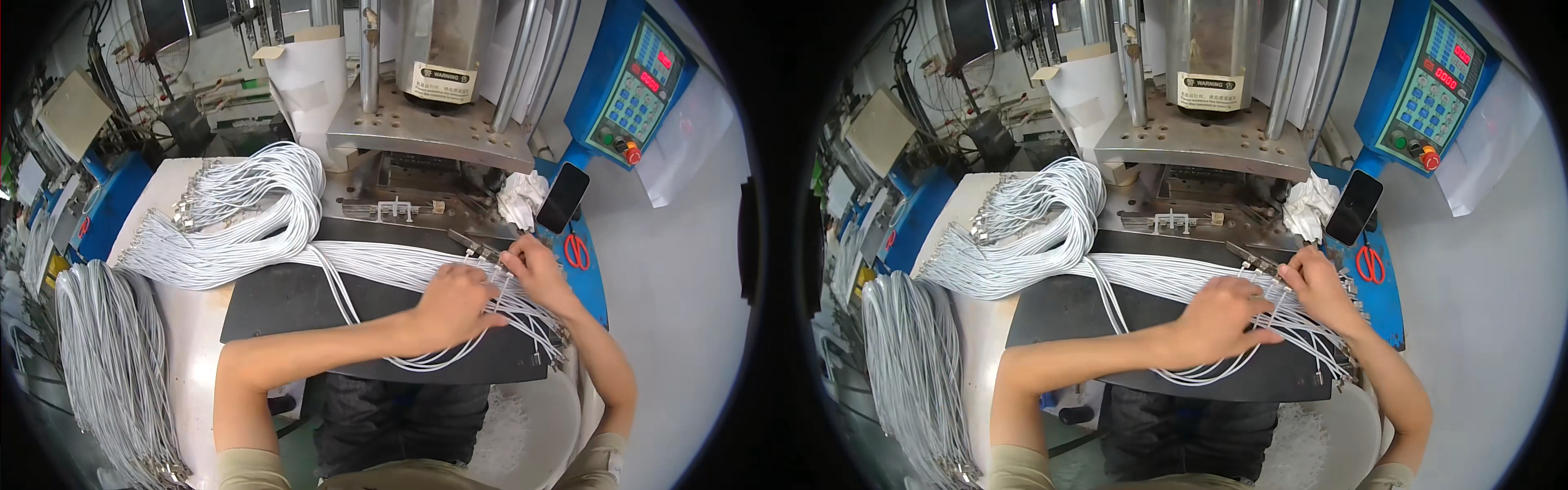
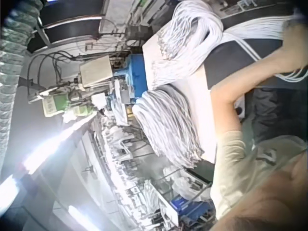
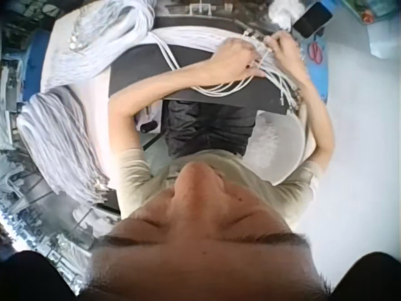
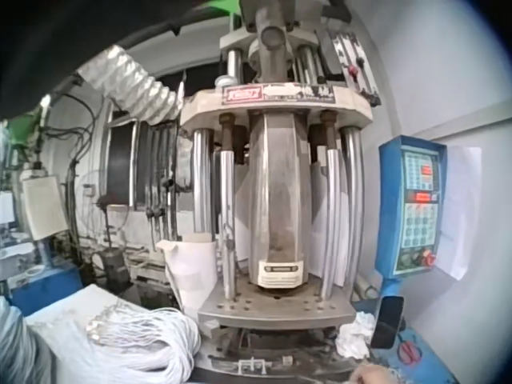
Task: The person repeatedly fits cable ends into a metal fixture by hand, places the fixture into a machine press, removes the fixture, releases the cables, and arranges them on the table.
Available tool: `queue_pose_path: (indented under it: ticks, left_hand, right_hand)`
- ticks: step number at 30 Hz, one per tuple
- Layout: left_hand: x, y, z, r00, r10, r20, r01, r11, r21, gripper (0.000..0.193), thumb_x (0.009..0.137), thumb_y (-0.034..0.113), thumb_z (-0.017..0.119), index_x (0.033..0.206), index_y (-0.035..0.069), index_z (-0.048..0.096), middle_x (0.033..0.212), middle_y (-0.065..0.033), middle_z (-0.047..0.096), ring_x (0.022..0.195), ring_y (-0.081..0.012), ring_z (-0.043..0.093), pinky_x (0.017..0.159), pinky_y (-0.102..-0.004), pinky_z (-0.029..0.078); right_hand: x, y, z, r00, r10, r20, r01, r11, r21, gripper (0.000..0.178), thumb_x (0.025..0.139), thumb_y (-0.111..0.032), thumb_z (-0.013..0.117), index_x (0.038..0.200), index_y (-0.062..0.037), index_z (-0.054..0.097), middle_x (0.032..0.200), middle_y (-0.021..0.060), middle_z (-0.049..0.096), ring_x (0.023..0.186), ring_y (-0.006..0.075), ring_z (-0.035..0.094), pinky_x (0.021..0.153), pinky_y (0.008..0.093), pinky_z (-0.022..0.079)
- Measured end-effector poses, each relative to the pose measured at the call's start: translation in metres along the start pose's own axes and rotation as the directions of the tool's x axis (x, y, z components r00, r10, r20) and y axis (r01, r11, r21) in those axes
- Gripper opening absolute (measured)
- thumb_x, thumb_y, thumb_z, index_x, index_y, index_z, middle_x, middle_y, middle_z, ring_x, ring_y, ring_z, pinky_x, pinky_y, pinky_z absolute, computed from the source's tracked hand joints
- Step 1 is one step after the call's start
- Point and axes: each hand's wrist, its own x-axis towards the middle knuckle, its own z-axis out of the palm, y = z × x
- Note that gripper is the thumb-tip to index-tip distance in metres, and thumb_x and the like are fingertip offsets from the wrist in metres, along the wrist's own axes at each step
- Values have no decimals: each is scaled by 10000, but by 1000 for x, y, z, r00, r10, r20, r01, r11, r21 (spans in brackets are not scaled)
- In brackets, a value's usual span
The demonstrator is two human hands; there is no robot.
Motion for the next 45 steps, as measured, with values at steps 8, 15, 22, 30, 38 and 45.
queue_pose_path:
  ticks: [8,15,22,30,38,45]
  left_hand:
    - [20,-30,-20,998,-15,66,-4,958,286,225,806,239,770,829,27,695,842,-125,613,875,-324,628,786,-432,503]
    - [84,-109,-19,990,-139,-6,130,911,390,249,764,268,776,678,47,699,789,-152,678,833,-329,670,772,-427,531]
    - [85,-137,-53,799,-564,208,535,825,183,384,792,406,813,792,26,759,814,-167,718,817,-326,711,763,-429,565]
    - [42,-90,-48,991,33,-127,-5,976,219,465,782,443,853,986,41,738,1110,-144,684,1067,-327,641,908,-434,510]
    - [-117,36,-64,721,652,235,-682,728,71,322,918,333,751,1026,33,704,1078,-109,679,1067,-257,666,950,-400,551]
    - [-270,-10,-94,178,-914,365,916,19,-400,479,1062,412,575,928,-15,745,879,-130,767,688,-219,733,575,-306,551]
  right_hand:
    - [128,18,11,999,1,-42,8,981,194,388,982,-353,685,1060,27,694,944,98,688,884,137,598,793,328,496]
    - [261,117,90,657,-618,-432,310,743,-593,370,949,-233,661,1287,-83,649,1287,156,657,1136,369,635,977,442,505]
    - [217,52,71,958,-274,-81,210,868,-450,412,974,-249,590,1358,-101,610,1396,170,593,1320,341,536,1081,503,434]
    - [149,-5,60,903,-429,19,355,721,-595,588,880,-90,576,1466,-107,526,1531,133,508,1420,344,458,1177,489,330]
    - [10,-71,44,854,-479,202,520,794,-314,640,933,-113,630,1515,23,402,1566,248,405,1463,399,383,1227,561,278]
    - [-140,-68,13,886,-289,362,438,777,-453,750,829,-186,733,1525,-85,471,1582,253,390,1464,435,388,1202,577,305]
